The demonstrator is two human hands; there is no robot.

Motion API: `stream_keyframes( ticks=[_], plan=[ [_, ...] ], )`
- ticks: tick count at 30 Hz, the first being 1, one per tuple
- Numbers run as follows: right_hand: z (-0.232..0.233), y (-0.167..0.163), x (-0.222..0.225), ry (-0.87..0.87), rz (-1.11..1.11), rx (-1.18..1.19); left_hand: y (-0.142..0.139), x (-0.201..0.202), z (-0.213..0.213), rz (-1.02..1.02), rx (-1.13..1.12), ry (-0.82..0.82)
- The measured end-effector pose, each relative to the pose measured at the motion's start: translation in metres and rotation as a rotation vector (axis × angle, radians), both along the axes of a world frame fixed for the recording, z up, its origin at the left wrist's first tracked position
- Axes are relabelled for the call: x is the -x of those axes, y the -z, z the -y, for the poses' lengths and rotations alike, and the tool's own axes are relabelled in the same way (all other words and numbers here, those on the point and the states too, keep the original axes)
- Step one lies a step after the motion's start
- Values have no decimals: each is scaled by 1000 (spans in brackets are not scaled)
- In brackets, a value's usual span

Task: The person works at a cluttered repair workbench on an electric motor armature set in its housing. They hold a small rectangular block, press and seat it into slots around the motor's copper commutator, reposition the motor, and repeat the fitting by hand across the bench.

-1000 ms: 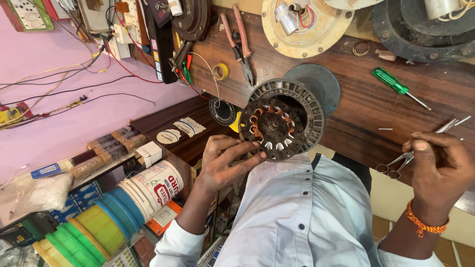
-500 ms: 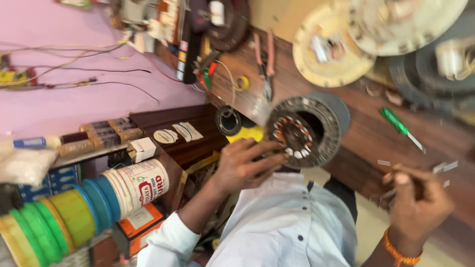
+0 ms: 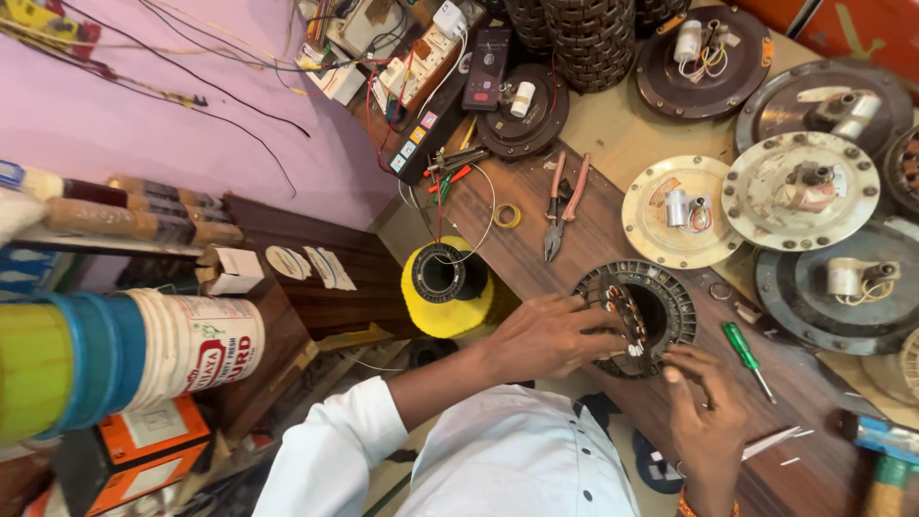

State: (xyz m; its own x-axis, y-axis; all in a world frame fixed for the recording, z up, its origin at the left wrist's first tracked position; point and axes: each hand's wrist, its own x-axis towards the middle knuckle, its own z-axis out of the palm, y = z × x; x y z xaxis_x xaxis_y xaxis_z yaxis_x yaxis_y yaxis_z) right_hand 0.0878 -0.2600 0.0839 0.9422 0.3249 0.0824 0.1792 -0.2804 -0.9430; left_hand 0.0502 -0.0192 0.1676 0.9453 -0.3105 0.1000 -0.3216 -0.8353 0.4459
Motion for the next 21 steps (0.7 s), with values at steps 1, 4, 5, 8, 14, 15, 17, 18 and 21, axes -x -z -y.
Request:
stream_keyframes(
  ticks=[1, 4, 5, 8, 14, 15, 17, 18, 21],
  plan=[
    [-4, -1, 0, -2, 20, 16, 2, 0, -2, 23, 2, 9],
    [-12, -2, -4, -35, -57, -18, 8, -2, -5, 25, 32, 16],
    [-13, -1, -5, -40, -57, 2, 10, -3, -6, 38, 37, 23],
    [-14, 3, -6, -64, -66, 64, 15, -5, -9, 60, 33, 45],
    [-10, 11, -16, -129, -117, 231, 22, -6, -13, 63, -1, 80],
    [-9, 11, -16, -126, -157, 241, 23, -6, -13, 76, 1, 82],
    [-10, 10, -16, -111, -226, 257, 24, -7, -14, 90, 7, 86],
    [-11, 9, -16, -101, -254, 264, 24, -7, -14, 91, 13, 88],
    [-12, 6, -16, -96, -283, 257, 25, -7, -15, 99, 15, 94]
  ],
)
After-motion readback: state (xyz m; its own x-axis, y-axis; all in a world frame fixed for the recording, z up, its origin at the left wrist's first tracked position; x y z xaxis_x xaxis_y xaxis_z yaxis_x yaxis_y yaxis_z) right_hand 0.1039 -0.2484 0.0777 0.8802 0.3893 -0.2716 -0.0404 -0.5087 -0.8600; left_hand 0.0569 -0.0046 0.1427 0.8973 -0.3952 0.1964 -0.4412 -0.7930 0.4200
